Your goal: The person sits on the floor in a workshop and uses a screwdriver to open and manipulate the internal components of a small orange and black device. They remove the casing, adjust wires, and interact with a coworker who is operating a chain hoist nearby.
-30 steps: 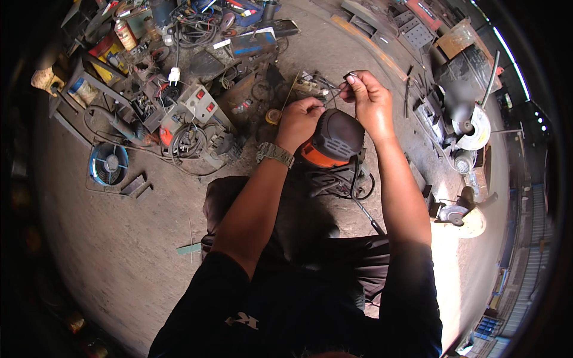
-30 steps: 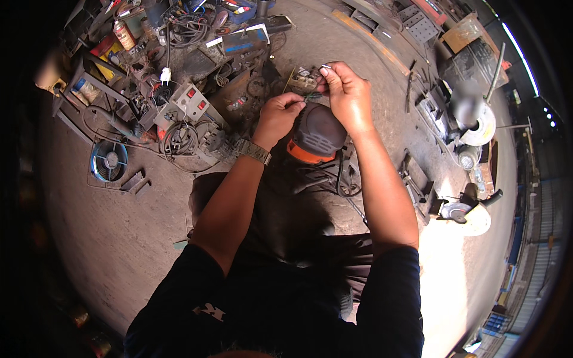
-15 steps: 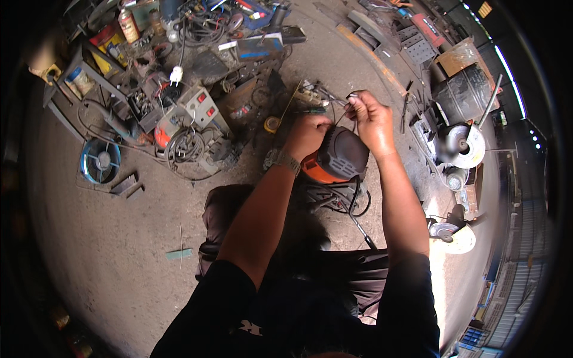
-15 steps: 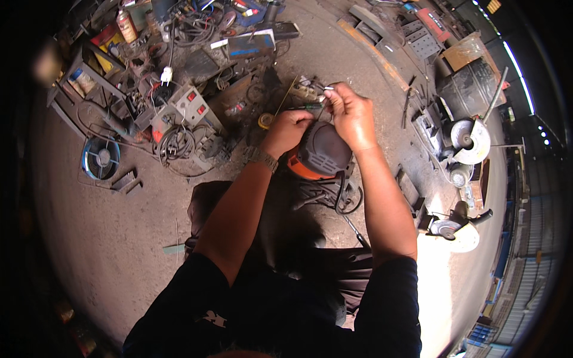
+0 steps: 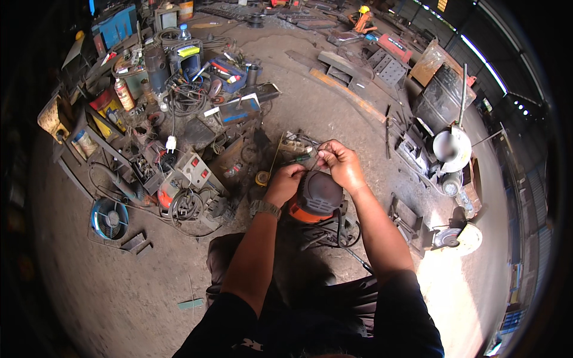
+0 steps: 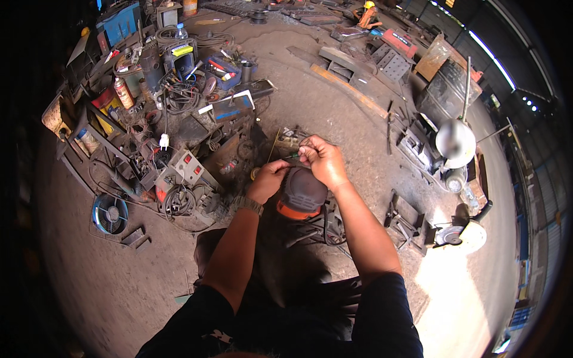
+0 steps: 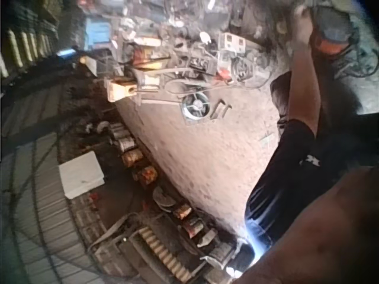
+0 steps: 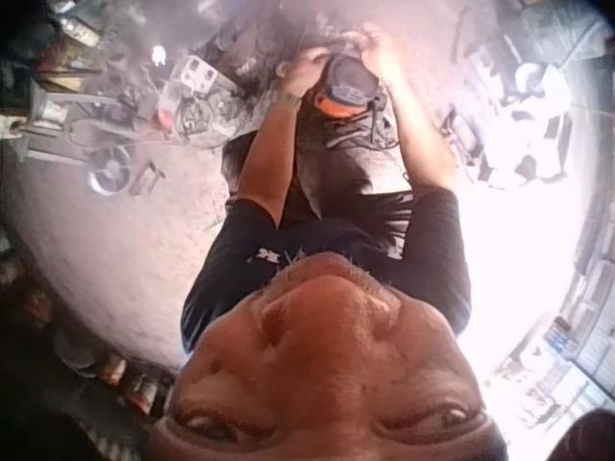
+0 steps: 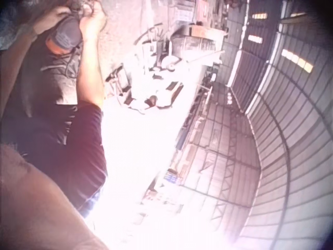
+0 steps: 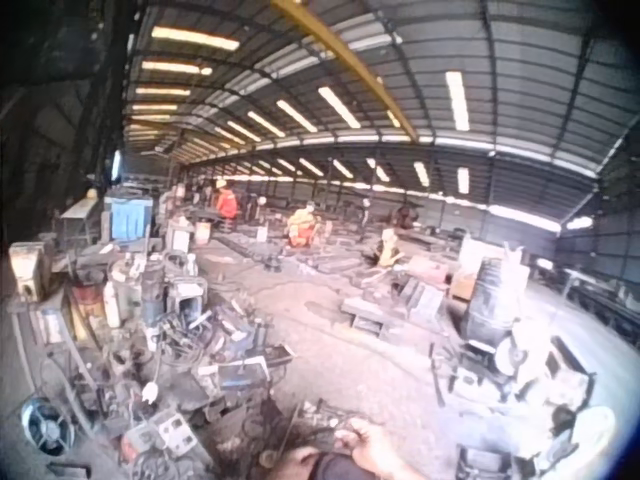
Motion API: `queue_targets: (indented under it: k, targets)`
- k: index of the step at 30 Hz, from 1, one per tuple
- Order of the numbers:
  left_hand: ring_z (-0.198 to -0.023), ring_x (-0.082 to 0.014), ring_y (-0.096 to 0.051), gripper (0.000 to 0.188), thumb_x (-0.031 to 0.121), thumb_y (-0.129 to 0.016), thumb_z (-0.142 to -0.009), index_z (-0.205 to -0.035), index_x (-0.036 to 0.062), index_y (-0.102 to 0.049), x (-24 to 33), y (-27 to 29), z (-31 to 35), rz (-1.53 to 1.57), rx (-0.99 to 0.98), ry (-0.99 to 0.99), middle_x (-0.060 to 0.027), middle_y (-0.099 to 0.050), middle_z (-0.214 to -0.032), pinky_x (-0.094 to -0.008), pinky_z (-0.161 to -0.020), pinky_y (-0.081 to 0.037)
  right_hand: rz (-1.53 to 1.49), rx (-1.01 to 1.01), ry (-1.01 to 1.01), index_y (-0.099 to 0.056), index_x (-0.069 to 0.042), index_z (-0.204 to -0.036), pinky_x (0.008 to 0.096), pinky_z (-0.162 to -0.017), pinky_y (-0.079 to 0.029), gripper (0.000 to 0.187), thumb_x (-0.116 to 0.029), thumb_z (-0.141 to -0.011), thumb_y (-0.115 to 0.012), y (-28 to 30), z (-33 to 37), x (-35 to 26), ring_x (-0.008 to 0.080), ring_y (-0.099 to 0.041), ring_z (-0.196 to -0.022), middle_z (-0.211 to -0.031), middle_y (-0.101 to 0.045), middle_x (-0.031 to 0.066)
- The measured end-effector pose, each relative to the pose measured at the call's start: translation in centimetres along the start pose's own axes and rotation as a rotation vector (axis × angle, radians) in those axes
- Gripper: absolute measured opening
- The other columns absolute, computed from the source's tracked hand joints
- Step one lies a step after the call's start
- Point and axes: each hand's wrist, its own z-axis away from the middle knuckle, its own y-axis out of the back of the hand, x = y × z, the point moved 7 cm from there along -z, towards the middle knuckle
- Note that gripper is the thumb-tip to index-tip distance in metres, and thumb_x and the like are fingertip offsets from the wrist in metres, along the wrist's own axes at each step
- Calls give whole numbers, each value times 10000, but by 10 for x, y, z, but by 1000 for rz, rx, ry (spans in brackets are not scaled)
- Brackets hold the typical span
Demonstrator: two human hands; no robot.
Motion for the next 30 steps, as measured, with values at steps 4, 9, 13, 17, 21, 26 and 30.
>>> queue_targets:
  k: [4,9,13,17,21,26,30]
  targets:
    - [-941,-83,-644,196,75,-569,-1076,-1163,-9,-722,-11,-4,1,138,21,48,-12,-737,-1034,-262,-847,-522,19,74,81,-706,-21,-991,256,-647,-544,45,-54,-1015,-687,-3,2,1,56,-645,-711,-757,-693,2]
    - [-937,-73,-636,196,78,-568,-1078,-1170,-7,-719,-12,-7,3,195,35,63,-5,-733,-1029,-258,-835,-518,-2,121,108,-696,-30,-986,280,-635,-537,39,-58,-1011,-686,-1,3,5,95,-646,-665,-726,-688,34]
    - [-938,-76,-640,197,94,-583,-1074,-1170,-9,-721,-11,-5,6,176,53,64,-10,-735,-1030,-255,-836,-515,274,48,271,-686,-32,-963,332,-654,-530,59,-78,-994,-702,-9,9,-17,189,-668,-666,-725,-681,105]
    - [-935,-76,-637,197,135,-621,-1064,-1134,-8,-736,-13,-4,3,197,87,25,-10,-736,-1024,-255,-834,-513,312,93,241,-674,-29,-923,375,-654,-527,131,-130,-964,-747,-5,6,-15,283,-683,-672,-741,-682,162]
    - [-897,-71,-632,208,159,-642,-1057,-1090,-17,-748,9,-7,7,160,142,-41,6,-736,-961,-252,-804,-507,427,185,307,-651,-23,-885,400,-630,-527,210,-174,-938,-786,-6,15,-20,346,-684,-667,-758,-679,187]
    - [-792,-60,-576,228,185,-670,-1041,-1055,-29,-748,17,-7,8,85,167,-63,17,-745,-909,-277,-692,-470,361,246,290,-641,-27,-851,378,-618,-527,235,-172,-915,-815,-11,26,-23,294,-686,-641,-730,-665,174]
    - [-724,-95,-600,276,246,-702,-1009,-1030,-25,-750,36,-8,14,-137,193,-151,-76,-735,-813,-320,-654,-479,245,292,238,-650,-21,-825,340,-626,-522,236,-149,-903,-832,-11,23,-10,174,-646,-623,-713,-674,117]
